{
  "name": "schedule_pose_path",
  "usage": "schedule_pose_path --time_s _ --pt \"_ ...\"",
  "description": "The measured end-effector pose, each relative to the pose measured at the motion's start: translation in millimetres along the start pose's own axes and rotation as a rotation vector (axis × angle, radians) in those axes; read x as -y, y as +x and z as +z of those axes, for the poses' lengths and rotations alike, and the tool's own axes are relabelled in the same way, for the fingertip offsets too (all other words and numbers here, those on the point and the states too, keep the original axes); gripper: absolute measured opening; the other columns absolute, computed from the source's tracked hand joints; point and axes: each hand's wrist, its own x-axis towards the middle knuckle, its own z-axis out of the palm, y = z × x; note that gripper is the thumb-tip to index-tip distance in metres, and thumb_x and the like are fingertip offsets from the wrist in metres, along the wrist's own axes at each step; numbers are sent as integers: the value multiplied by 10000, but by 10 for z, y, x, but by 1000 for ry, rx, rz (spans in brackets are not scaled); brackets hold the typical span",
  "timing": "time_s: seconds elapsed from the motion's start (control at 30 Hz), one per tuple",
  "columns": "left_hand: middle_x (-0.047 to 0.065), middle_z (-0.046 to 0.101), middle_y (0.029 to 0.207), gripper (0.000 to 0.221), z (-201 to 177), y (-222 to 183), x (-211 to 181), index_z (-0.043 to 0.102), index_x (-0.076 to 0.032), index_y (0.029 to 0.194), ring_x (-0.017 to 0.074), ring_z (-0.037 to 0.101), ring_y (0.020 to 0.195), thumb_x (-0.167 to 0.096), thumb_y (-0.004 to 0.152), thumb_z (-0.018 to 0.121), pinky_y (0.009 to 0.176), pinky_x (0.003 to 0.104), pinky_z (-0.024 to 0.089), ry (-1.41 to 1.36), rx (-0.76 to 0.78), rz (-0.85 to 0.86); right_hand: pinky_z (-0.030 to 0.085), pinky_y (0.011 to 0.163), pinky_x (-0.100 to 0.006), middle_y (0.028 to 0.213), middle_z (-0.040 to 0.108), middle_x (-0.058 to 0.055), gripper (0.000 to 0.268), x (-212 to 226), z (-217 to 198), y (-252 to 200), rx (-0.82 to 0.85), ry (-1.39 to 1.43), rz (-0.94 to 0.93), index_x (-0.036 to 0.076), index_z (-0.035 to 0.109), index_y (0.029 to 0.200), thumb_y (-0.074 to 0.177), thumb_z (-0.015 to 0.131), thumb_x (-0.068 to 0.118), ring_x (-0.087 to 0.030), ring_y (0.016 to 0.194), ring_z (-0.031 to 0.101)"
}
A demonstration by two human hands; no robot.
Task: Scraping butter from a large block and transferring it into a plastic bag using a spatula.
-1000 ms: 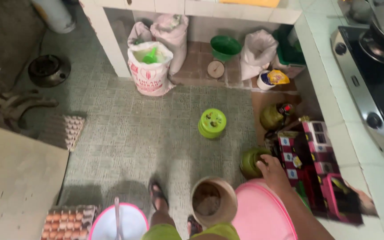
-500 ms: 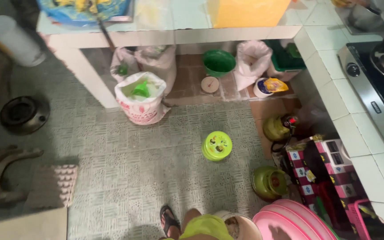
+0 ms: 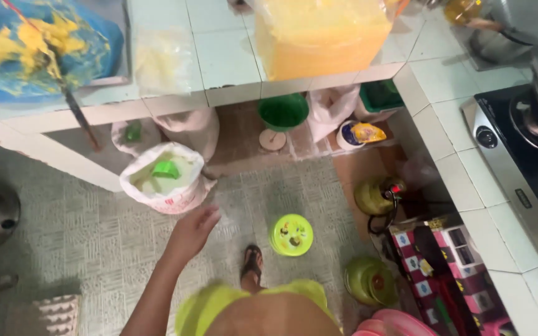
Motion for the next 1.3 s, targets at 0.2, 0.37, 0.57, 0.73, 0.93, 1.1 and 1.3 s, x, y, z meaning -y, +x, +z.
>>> schedule_pose_path --time_s 0.2,0.37,0.57,0.73,0.93,1.1,1.3 --pt "201 712 1287 506 -130 1008 -605 676 -203 1380 405 618 1278 -511 987 596 1101 535 466 -112 12 1 477 368 -363 803 630 -162 458 2913 865 890 -81 -51 -164 60 656 1050 1042 502 491 -302 519 609" --pt "222 674 1336 581 -448 1904 -1289 658 -168 1397 429 582 1311 -569 991 548 1117 548 439 -174 -10 13 593 814 -458 1092 649 -191 528 4678 1470 1118 -31 228 -413 45 583 1344 1149 390 496 -331 916 690" --pt "162 647 1376 591 -585 3334 -1986 617 -165 1443 366 576 1311 -581 1060 444 1098 501 437 -414 -58 90 433 1189 -526 1376 488 -218 668 6272 2006 780 68 642 -479 80 443 1429 1077 333 636 -412 1352 522" --pt "183 638 1335 552 -351 4438 -2427 574 -62 1447 305 544 1252 -445 1099 380 1105 437 419 -625 -86 134 402 1234 -520 1348 493 -194 582 7177 2153 1089 174 916 -545 109 516 1276 1012 439 622 -402 1385 514" --pt "320 562 1405 473 309 5699 -1996 527 15 1464 466 484 1371 -261 1091 433 1190 510 356 -450 -214 543 269 1255 -596 1435 389 -307 668 8007 2549 1378 328 1096 -575 -43 546 1338 1006 603 534 -505 1453 369" --pt "248 634 1338 444 548 7148 -1539 589 61 1374 367 584 1264 -262 1077 519 1141 464 400 -553 -210 680 640 962 -454 1007 728 -140 425 8631 3072 1098 495 1045 -466 91 686 898 954 533 483 -325 935 766" --pt "135 726 1229 553 -42 5647 -3161 670 -109 1321 219 708 1156 -496 1090 351 1003 290 534 -903 -147 -246 642 951 -447 1003 725 -139 396 8904 3459 1352 496 983 -496 87 680 926 959 540 457 -319 940 756"
